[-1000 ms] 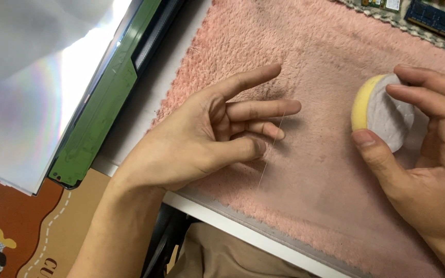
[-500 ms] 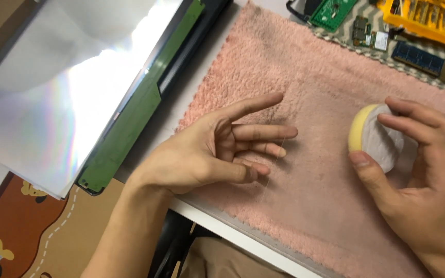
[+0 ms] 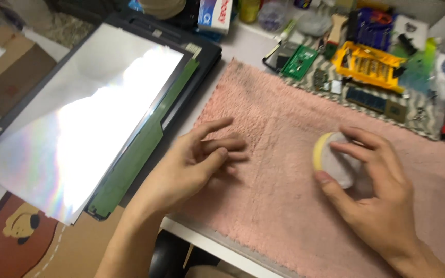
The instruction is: Cleaning a transparent screen component using various abrasive and polishing pads on a workbench.
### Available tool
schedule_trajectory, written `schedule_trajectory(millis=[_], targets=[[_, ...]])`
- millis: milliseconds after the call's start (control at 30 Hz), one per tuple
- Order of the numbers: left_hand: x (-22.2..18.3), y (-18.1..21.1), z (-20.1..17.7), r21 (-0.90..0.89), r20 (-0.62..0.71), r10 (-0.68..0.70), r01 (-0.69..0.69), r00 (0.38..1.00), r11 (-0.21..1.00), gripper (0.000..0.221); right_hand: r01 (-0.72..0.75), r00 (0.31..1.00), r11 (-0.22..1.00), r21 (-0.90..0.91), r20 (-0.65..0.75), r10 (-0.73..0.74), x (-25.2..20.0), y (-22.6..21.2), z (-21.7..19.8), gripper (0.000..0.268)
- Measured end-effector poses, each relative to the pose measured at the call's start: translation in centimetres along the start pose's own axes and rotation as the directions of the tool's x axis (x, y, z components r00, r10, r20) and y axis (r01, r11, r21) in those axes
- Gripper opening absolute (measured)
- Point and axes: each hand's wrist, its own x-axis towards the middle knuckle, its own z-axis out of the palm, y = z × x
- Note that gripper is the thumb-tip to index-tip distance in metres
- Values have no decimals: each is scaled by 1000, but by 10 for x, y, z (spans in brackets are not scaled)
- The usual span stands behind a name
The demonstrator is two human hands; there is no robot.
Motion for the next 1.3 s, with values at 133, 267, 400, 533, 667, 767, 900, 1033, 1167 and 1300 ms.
schedule_trajectory(millis=[133, 267, 400, 533, 667, 767, 900, 1033, 1167, 1300], targets=[[-9, 21, 2, 392, 29, 105, -108, 994, 914, 70, 2, 999, 1000, -4, 45, -2, 22, 5, 5, 45], [-14, 25, 11, 706, 155, 53, -148, 987, 692, 73, 109, 974, 992, 62, 190, -119, 49, 14, 24, 45], [-13, 17, 16, 751, 349, 59, -317, 935, 579, 94, 79, 931, 996, 31, 355, -85, 64, 12, 47, 54], [-5, -2, 6, 734, 424, 119, -417, 898, 536, 98, 91, 930, 996, 13, 357, -90, 60, 2, 52, 53], [-4, 0, 6, 737, 415, 85, -389, 906, 553, 95, 177, 919, 979, 96, 339, -200, 56, 1, 47, 48], [-5, 4, 9, 745, 383, 17, -320, 923, 585, 90, 138, 925, 987, 86, 345, -159, 60, 8, 50, 49], [-3, -11, 0, 731, 397, 75, -364, 915, 577, 91, 123, 914, 990, 71, 379, -141, 55, 3, 53, 54], [-4, 0, 3, 750, 388, -6, -312, 922, 583, 91, 58, 896, 995, 83, 436, -89, 60, 3, 55, 56], [-1, -4, 2, 744, 400, -1, -324, 917, 584, 93, 83, 904, 996, 44, 418, -94, 59, 4, 61, 57], [-1, -4, 1, 728, 415, 42, -359, 909, 584, 99, 82, 896, 995, 56, 433, -98, 62, 0, 58, 54]])
